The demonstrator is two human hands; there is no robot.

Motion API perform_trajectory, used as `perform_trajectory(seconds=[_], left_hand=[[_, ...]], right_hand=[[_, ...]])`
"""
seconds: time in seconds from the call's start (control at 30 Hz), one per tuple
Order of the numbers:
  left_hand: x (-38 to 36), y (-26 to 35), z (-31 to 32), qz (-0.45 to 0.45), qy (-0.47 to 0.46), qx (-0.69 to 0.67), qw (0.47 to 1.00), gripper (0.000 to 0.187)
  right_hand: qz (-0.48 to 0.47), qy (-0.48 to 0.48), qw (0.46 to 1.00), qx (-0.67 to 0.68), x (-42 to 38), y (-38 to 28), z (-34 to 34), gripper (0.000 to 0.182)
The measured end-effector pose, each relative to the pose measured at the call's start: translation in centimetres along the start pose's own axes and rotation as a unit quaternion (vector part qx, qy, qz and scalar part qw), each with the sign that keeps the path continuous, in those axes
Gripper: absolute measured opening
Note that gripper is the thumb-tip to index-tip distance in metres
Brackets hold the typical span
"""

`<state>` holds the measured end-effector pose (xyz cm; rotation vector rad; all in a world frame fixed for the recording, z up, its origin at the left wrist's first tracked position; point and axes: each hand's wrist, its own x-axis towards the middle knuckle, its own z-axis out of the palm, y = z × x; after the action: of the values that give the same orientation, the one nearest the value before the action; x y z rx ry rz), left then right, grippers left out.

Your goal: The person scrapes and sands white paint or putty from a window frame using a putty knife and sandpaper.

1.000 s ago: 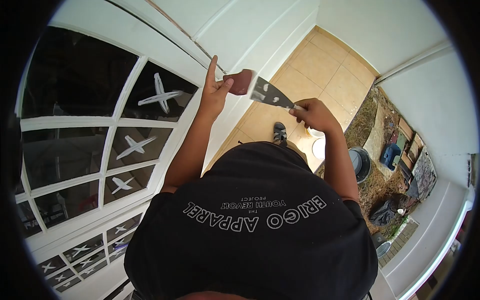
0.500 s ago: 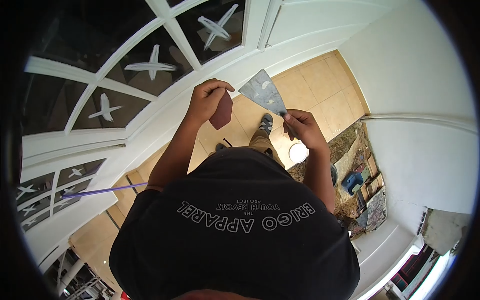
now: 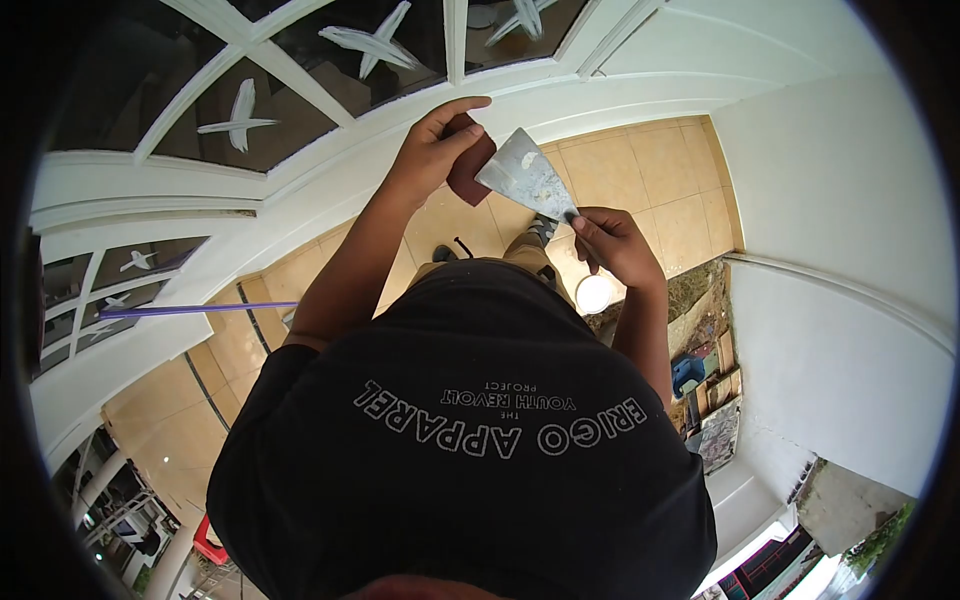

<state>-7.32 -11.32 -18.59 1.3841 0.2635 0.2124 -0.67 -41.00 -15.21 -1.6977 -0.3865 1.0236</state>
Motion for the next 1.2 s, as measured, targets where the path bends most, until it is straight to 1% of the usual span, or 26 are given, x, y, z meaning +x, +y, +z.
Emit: perform_trajectory(seconds=[0.03, 0.1, 0.13, 0.2, 0.23, 0.3, 0.33, 0.4, 0.43, 0.5, 0.57, 0.6, 0.63, 0.7, 0.77, 0.8, 0.83, 0.9, 0.93, 0.97, 1.0, 1.03, 1.1, 1.13, 1.17, 1.2], left_hand=[[0.0, 0.3, 0.1, 0.003, -0.001, 0.003, 1.000, 0.029], [-0.3, 0.9, 0.7, -0.027, -0.003, -0.068, 0.997, 0.036], [-0.3, 1.1, 1.1, -0.027, -0.007, -0.065, 0.998, 0.036], [-0.1, 1.3, 2.0, -0.079, 0.029, -0.150, 0.985, 0.037], [0.3, 0.8, 2.1, -0.080, 0.026, -0.146, 0.986, 0.037], [1.3, -0.8, 2.3, -0.129, -0.020, -0.260, 0.957, 0.031], [1.7, -0.7, 3.0, -0.132, -0.024, -0.254, 0.958, 0.031], [2.4, -0.5, 5.0, -0.137, 0.011, -0.308, 0.942, 0.021], [2.8, -0.6, 6.0, -0.138, 0.009, -0.302, 0.943, 0.021], [4.1, -0.6, 7.6, -0.108, 0.057, -0.260, 0.958, 0.015], [5.4, 0.7, 9.4, -0.110, 0.063, -0.259, 0.958, 0.015], [6.0, 1.3, 10.3, -0.112, 0.073, -0.266, 0.955, 0.014], [6.5, 0.4, 10.4, -0.103, 0.072, -0.262, 0.957, 0.014], [8.5, -2.4, 9.5, -0.024, 0.014, -0.169, 0.985, 0.015], [8.9, -1.4, 10.9, -0.020, 0.075, -0.090, 0.993, 0.017], [9.0, -1.0, 11.0, -0.027, 0.090, -0.076, 0.993, 0.019], [9.1, -1.0, 11.2, -0.008, 0.102, -0.097, 0.990, 0.018], [9.5, -1.2, 10.4, 0.021, 0.111, -0.079, 0.990, 0.016], [9.6, -1.0, 9.7, 0.036, 0.116, -0.070, 0.990, 0.013], [9.8, -0.7, 9.1, 0.068, 0.145, -0.053, 0.986, 0.011], [9.6, 1.0, 8.1, 0.027, 0.140, -0.076, 0.987, 0.010], [9.9, 2.4, 7.3, 0.070, 0.156, -0.059, 0.984, 0.008], [10.0, 7.3, 5.4, 0.073, 0.176, 0.026, 0.981, 0.028], [9.5, 11.0, 5.8, 0.088, 0.197, 0.049, 0.975, 0.040], [10.1, 12.8, 4.7, 0.180, 0.180, 0.089, 0.963, 0.037], [10.2, 15.3, 4.0, 0.216, 0.162, 0.118, 0.956, 0.029]], right_hand=[[-0.003, 0.008, 1.000, 0.025, 0.1, 0.0, -0.3, 0.033], [0.006, 0.009, 1.000, 0.000, 0.6, -0.2, -1.0, 0.033], [0.018, 0.016, 1.000, -0.021, 0.8, -0.6, -1.1, 0.033], [0.030, 0.025, 0.999, -0.035, 0.9, -0.9, -1.7, 0.034], [0.022, 0.016, 0.999, -0.031, 0.9, -0.9, -2.1, 0.035], [0.012, 0.009, 1.000, -0.021, 1.3, -0.6, -3.2, 0.036], [0.011, 0.024, 1.000, -0.017, 1.6, -0.4, -3.9, 0.036], [0.007, 0.042, 0.999, -0.006, 1.9, -0.2, -5.1, 0.037], [0.009, 0.032, 0.999, -0.030, 1.9, -0.4, -5.7, 0.036], [0.001, 0.024, 0.998, -0.050, 2.8, -0.4, -7.5, 0.036], [-0.003, 0.091, 0.996, 0.007, 4.0, 0.3, -10.1, 0.036], [0.000, 0.082, 0.997, -0.007, 4.3, 0.3, -11.6, 0.035], [-0.009, 0.081, 0.997, -0.007, 4.6, 0.3, -12.8, 0.035], [-0.059, 0.166, 0.978, -0.108, 5.5, -0.1, -14.9, 0.032], [-0.064, 0.250, 0.964, -0.069, 6.7, 0.4, -17.7, 0.029], [-0.059, 0.258, 0.964, -0.037, 7.3, 0.8, -19.4, 0.030], [-0.066, 0.252, 0.965, -0.011, 8.1, 1.7, -21.5, 0.036], [-0.077, 0.246, 0.966, 0.009, 8.7, 0.7, -24.2, 0.038], [-0.092, 0.232, 0.968, 0.002, 8.8, -0.3, -25.2, 0.040], [-0.130, 0.222, 0.966, 0.000, 9.3, -0.5, -26.4, 0.039], [-0.165, 0.217, 0.962, 0.001, 9.3, -2.1, -27.2, 0.040], [-0.196, 0.215, 0.957, 0.003, 9.1, -3.8, -27.9, 0.041], [-0.334, 0.265, 0.904, -0.031, 9.3, -6.4, -29.1, 0.044], [-0.397, 0.270, 0.876, -0.047, 8.6, -8.9, -29.3, 0.045], [-0.437, 0.285, 0.850, -0.077, 7.1, -12.1, -28.9, 0.045], [-0.485, 0.320, 0.796, -0.170, 6.9, -14.2, -29.8, 0.045]])
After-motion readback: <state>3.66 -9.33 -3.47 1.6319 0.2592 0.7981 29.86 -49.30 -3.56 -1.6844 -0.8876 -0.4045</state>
